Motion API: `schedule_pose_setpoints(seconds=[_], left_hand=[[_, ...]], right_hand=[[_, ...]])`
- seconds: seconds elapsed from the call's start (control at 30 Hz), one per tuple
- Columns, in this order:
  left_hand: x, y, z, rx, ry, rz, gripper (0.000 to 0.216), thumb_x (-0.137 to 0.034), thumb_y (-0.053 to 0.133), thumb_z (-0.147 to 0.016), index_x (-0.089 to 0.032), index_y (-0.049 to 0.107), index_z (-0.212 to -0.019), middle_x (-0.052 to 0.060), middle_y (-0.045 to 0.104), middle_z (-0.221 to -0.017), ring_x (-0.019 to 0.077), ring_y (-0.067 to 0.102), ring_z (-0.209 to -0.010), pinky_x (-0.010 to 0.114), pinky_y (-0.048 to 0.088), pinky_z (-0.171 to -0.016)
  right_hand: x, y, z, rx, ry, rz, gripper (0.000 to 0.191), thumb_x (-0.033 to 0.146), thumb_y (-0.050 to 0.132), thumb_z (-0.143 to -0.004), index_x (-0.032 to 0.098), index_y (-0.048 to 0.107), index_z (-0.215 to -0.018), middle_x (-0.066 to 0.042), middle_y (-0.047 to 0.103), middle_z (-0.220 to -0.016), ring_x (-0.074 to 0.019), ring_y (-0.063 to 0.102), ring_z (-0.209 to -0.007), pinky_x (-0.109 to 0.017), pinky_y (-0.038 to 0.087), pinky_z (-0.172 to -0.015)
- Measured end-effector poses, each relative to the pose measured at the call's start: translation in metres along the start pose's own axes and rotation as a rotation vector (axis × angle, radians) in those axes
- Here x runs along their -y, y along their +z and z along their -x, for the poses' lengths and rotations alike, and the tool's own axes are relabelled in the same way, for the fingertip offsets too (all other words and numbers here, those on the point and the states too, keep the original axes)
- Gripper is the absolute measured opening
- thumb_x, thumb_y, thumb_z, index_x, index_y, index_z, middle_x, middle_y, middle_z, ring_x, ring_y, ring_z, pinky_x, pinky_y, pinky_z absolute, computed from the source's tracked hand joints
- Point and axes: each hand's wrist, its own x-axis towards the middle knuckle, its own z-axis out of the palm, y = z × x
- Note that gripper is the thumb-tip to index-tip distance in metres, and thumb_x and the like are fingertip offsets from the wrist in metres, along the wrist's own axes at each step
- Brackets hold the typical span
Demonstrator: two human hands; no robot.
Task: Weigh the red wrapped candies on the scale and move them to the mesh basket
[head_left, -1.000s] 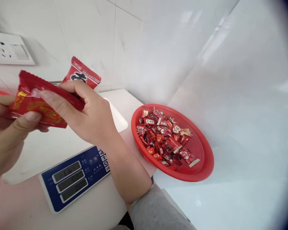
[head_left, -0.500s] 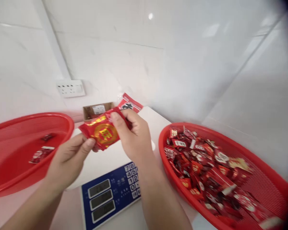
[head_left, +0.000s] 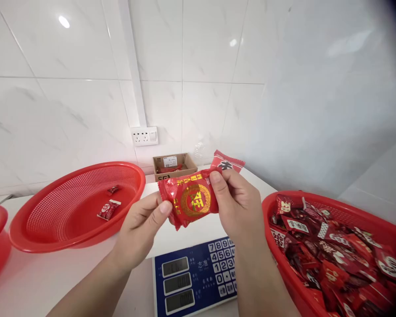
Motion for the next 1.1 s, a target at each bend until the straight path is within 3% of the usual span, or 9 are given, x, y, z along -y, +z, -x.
schedule_pose_setpoints(seconds=[0.2,0.4,0.63,0.87,1.1], left_hand=[[-0.006,0.001,0.001,0.111,0.134,-0.332,0.024,-0.038,0.058,-0.094,-0.020,0.072,-0.086,0.004,0.070,-0.077,0.0165,0.058,-0.069,0.025,0.047,-0.062],[-0.012,0.000,0.005,0.223,0.029,-0.137,0.037,-0.046,0.055,-0.094,-0.019,0.073,-0.077,0.006,0.070,-0.073,0.0168,0.062,-0.066,0.025,0.050,-0.060],[-0.009,0.002,0.006,0.259,-0.067,0.026,0.046,-0.055,0.053,-0.092,-0.018,0.076,-0.077,0.009,0.072,-0.073,0.0202,0.064,-0.069,0.032,0.053,-0.064],[-0.014,0.004,0.011,0.286,-0.083,0.059,0.047,-0.056,0.051,-0.092,-0.020,0.079,-0.077,0.010,0.074,-0.074,0.0223,0.066,-0.071,0.034,0.053,-0.064],[-0.023,0.007,0.015,0.344,-0.109,0.037,0.044,-0.052,0.051,-0.094,-0.021,0.081,-0.086,0.011,0.078,-0.081,0.0247,0.071,-0.074,0.035,0.057,-0.068]], right_hand=[[0.001,0.002,0.003,-0.087,0.005,-0.062,0.032,0.044,0.061,-0.089,0.023,0.059,-0.066,0.002,0.056,-0.058,-0.0132,0.049,-0.053,-0.024,0.040,-0.045],[-0.009,0.003,0.001,0.011,0.112,-0.212,0.040,0.057,0.064,-0.083,0.023,0.056,-0.063,0.002,0.053,-0.059,-0.0140,0.045,-0.054,-0.026,0.039,-0.046],[-0.008,0.000,0.002,0.044,0.109,-0.222,0.038,0.057,0.064,-0.085,0.024,0.059,-0.067,0.002,0.058,-0.063,-0.0150,0.051,-0.057,-0.026,0.042,-0.049],[-0.008,0.002,0.001,0.154,0.227,-0.312,0.040,0.058,0.064,-0.084,0.023,0.057,-0.067,0.001,0.062,-0.065,-0.0160,0.057,-0.060,-0.026,0.046,-0.050],[-0.004,0.004,-0.002,0.294,0.338,-0.355,0.036,0.052,0.066,-0.084,0.021,0.059,-0.067,0.002,0.060,-0.064,-0.0125,0.050,-0.054,-0.023,0.040,-0.048]])
